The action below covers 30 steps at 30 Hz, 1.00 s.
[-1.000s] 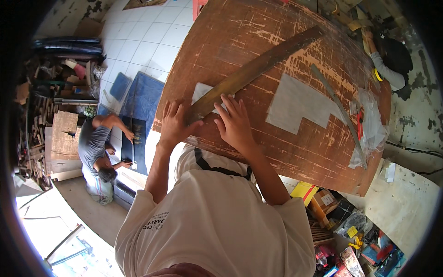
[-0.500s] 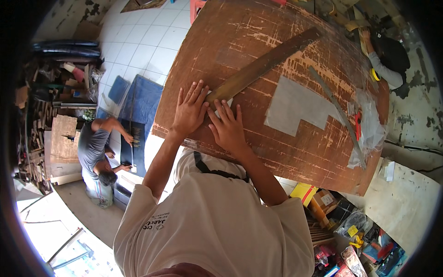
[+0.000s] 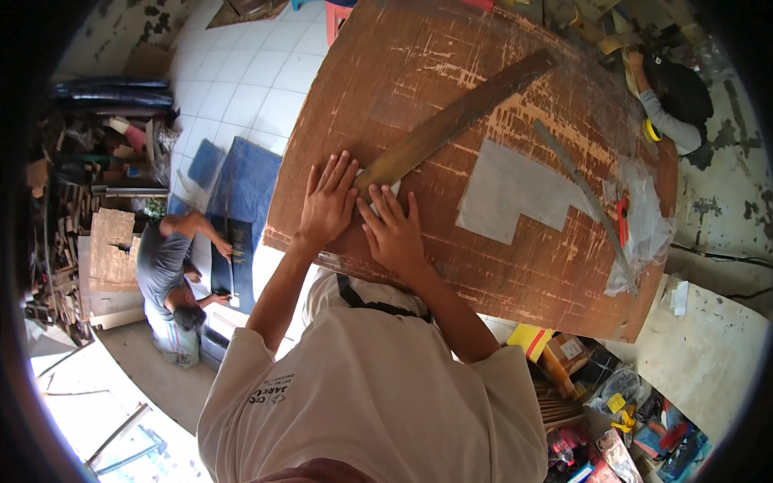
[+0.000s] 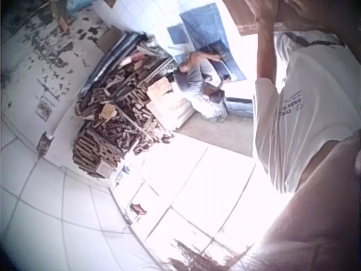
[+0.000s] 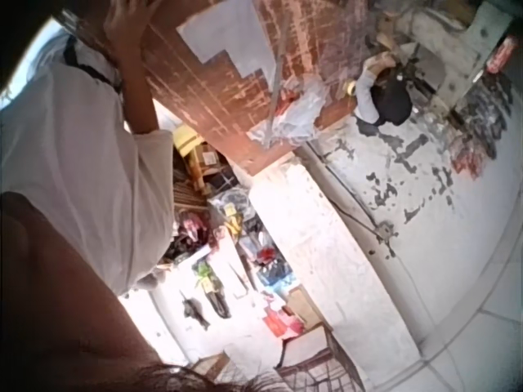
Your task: The person flattens and aligns a plastic sheet on a table, positions a metal ruler on it, and cuts the plastic sheet using a utility knife.
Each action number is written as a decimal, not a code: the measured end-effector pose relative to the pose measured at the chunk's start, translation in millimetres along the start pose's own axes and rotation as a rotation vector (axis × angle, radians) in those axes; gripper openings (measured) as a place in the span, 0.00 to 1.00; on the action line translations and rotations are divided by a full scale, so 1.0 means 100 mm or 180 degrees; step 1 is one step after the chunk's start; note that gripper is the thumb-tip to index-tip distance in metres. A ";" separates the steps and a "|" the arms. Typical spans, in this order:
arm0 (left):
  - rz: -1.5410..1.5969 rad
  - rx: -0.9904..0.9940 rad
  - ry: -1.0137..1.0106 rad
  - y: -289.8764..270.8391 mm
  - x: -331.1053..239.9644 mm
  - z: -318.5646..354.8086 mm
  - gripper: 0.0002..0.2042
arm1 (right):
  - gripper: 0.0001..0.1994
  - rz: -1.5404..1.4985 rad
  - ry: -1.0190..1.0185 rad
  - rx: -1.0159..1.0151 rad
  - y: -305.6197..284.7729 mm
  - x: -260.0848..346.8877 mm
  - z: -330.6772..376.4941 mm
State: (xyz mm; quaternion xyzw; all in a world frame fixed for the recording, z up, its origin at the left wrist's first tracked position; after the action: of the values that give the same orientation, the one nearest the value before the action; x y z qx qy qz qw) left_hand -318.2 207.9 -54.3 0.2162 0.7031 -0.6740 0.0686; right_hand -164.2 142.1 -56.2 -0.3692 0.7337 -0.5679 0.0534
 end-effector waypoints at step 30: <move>0.1350 0.0271 0.1048 0.65 -2.02 -0.03 0.29 | 0.41 -0.5291 0.1210 -0.2525 -2.04 -0.19 1.06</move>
State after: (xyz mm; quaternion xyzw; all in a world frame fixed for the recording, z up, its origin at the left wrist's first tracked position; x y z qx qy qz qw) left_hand -110.4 168.3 -35.6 0.4680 0.6149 -0.6292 0.0839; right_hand 0.6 52.5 78.2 -0.6669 0.3711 -0.1832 -0.6196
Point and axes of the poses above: each hand's wrist, its own z-axis away from the middle knuckle, its own y-axis out of the palm, x = y × z, the point moved 5 cm from there along -z, towards the middle knuckle, and after that the axes turned 11 degrees about -y, right-handed, at the moved point
